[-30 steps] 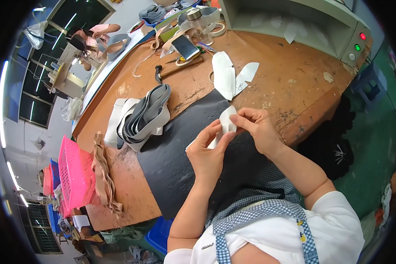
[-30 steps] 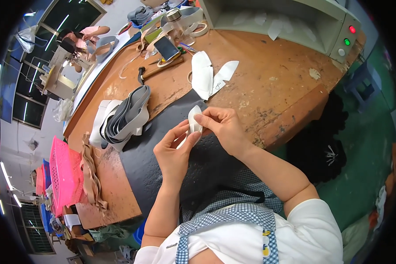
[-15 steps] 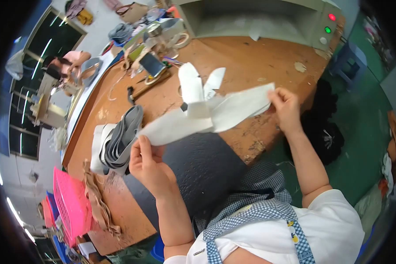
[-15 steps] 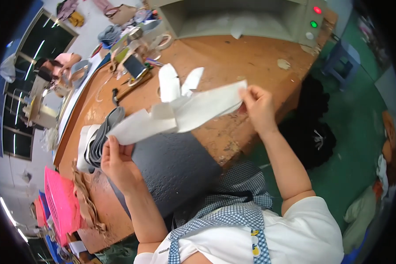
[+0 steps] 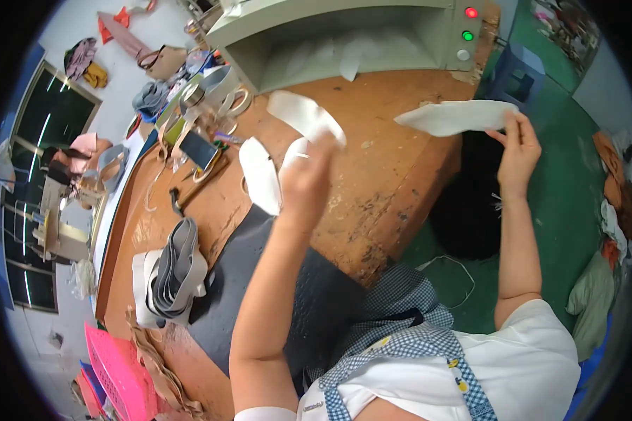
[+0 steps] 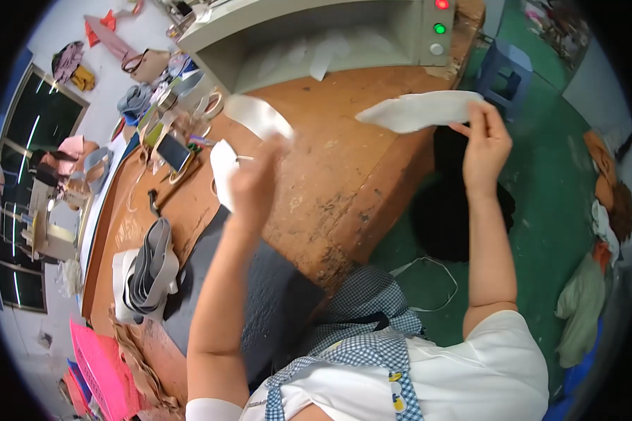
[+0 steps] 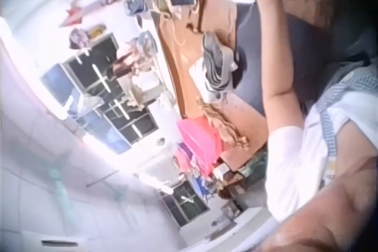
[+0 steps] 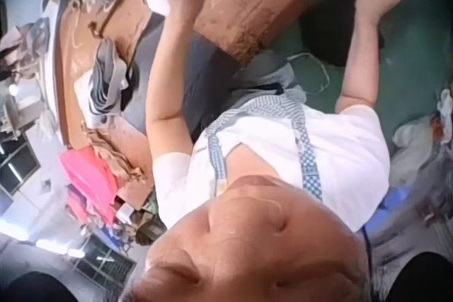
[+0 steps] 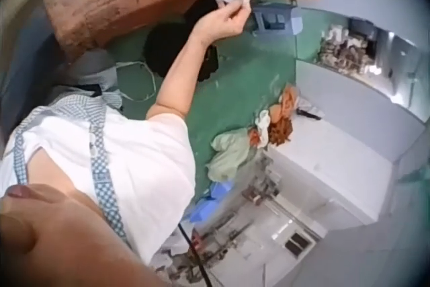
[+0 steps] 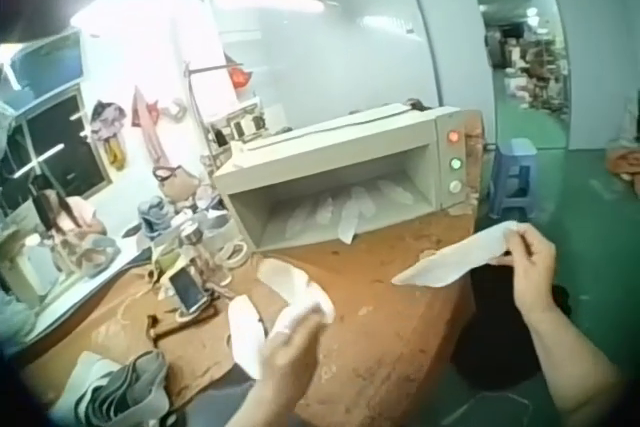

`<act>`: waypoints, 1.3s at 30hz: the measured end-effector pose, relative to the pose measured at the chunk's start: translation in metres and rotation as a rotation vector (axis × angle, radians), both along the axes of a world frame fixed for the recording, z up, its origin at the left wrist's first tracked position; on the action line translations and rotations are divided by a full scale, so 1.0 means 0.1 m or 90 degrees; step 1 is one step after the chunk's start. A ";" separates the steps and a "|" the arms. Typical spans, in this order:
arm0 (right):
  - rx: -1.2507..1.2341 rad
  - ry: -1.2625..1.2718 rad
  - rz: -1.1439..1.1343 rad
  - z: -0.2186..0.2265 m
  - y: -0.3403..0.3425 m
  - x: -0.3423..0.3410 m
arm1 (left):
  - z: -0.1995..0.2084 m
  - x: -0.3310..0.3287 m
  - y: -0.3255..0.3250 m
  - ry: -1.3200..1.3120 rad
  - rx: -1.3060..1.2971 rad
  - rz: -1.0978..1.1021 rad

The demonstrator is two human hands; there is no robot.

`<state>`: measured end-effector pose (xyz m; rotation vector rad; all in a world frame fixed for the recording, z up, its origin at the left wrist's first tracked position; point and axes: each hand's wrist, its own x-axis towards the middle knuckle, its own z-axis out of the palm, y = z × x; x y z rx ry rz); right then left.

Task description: Applying lining and reinforcement strips to shoe upper components at a factory workbench.

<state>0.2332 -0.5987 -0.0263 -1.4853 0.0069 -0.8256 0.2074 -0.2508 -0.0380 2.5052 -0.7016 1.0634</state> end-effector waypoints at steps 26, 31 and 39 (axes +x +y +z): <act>-0.344 0.034 0.684 -0.42 2.32 -1.22 | 0.04 -1.80 0.15 0.457 -0.892 0.184; -0.298 0.266 0.796 -0.40 2.37 -1.26 | -0.20 -2.03 0.07 0.464 -0.989 0.159; -0.207 0.307 0.903 -0.44 2.33 -1.23 | -0.28 -1.97 -0.03 0.425 -0.925 0.154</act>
